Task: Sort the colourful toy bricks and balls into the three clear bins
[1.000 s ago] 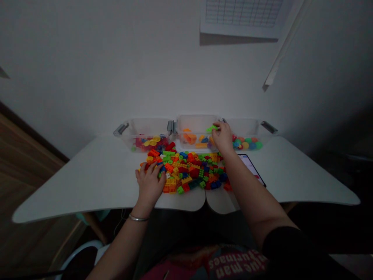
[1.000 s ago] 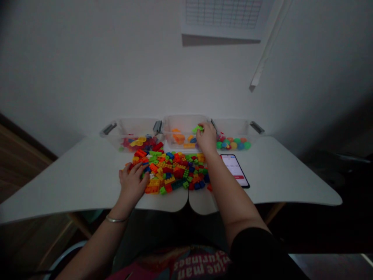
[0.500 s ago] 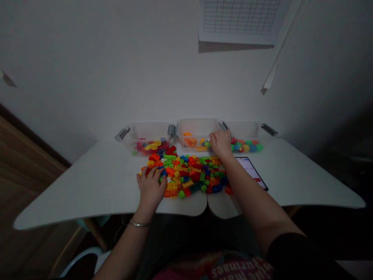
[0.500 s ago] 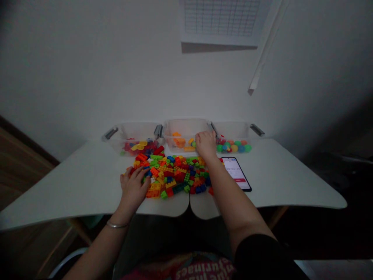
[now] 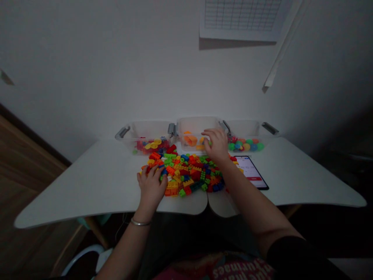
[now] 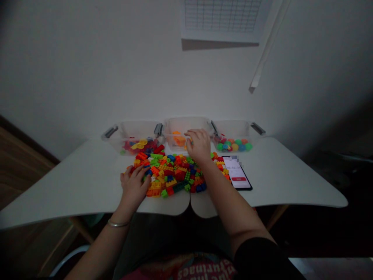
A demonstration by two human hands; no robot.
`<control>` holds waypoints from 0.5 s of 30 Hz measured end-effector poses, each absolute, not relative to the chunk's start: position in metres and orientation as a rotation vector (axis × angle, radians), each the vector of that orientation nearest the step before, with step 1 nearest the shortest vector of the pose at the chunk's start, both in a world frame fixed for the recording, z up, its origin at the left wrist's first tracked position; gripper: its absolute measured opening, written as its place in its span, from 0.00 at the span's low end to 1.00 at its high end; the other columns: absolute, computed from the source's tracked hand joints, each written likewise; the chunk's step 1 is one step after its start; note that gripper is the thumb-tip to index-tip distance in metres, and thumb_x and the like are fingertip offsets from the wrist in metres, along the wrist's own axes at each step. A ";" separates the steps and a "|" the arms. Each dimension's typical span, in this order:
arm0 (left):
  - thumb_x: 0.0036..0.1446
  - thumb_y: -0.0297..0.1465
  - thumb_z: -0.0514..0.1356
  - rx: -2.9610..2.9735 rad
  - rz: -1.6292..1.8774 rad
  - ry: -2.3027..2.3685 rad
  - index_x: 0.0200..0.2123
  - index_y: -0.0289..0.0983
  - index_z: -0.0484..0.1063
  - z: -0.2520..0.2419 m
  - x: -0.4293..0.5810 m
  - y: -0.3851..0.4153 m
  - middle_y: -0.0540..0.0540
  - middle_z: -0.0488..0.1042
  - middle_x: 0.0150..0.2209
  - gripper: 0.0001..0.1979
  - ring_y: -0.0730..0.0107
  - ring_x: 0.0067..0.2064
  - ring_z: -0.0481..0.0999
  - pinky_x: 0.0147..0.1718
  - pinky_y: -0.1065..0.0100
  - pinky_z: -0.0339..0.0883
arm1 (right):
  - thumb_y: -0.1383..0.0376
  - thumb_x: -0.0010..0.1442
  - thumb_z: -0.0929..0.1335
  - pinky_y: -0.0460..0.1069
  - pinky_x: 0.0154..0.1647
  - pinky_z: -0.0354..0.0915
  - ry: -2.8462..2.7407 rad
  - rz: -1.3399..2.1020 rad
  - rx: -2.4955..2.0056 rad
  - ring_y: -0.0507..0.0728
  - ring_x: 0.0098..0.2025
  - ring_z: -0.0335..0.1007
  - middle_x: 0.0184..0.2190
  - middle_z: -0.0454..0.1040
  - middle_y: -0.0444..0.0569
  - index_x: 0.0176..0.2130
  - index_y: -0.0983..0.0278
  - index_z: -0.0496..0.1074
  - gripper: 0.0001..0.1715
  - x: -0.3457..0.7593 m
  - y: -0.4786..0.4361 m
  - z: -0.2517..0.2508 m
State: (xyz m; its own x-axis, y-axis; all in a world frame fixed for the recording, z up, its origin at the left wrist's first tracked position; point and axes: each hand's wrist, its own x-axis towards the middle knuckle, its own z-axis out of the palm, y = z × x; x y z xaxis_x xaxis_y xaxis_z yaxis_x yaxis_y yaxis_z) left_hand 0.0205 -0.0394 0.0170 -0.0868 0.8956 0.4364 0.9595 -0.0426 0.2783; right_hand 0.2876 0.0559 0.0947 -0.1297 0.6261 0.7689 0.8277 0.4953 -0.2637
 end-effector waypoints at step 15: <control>0.63 0.38 0.52 -2.037 -0.764 -2.059 0.55 0.41 0.76 0.015 0.022 -0.038 0.40 0.74 0.59 0.22 0.41 0.66 0.58 0.63 0.37 0.49 | 0.60 0.65 0.64 0.59 0.64 0.61 -2.598 0.192 -1.321 0.64 0.62 0.65 0.65 0.64 0.58 0.68 0.63 0.60 0.34 0.172 0.065 0.069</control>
State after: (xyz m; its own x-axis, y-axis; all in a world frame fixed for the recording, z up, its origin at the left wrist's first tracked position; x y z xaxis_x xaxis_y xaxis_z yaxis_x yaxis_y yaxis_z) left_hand 0.0221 -0.0380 0.0152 -0.0696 0.8928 0.4450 0.9670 -0.0492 0.2500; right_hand 0.1723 0.0647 0.0689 -0.5716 0.8092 0.1359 0.7805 0.5873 -0.2144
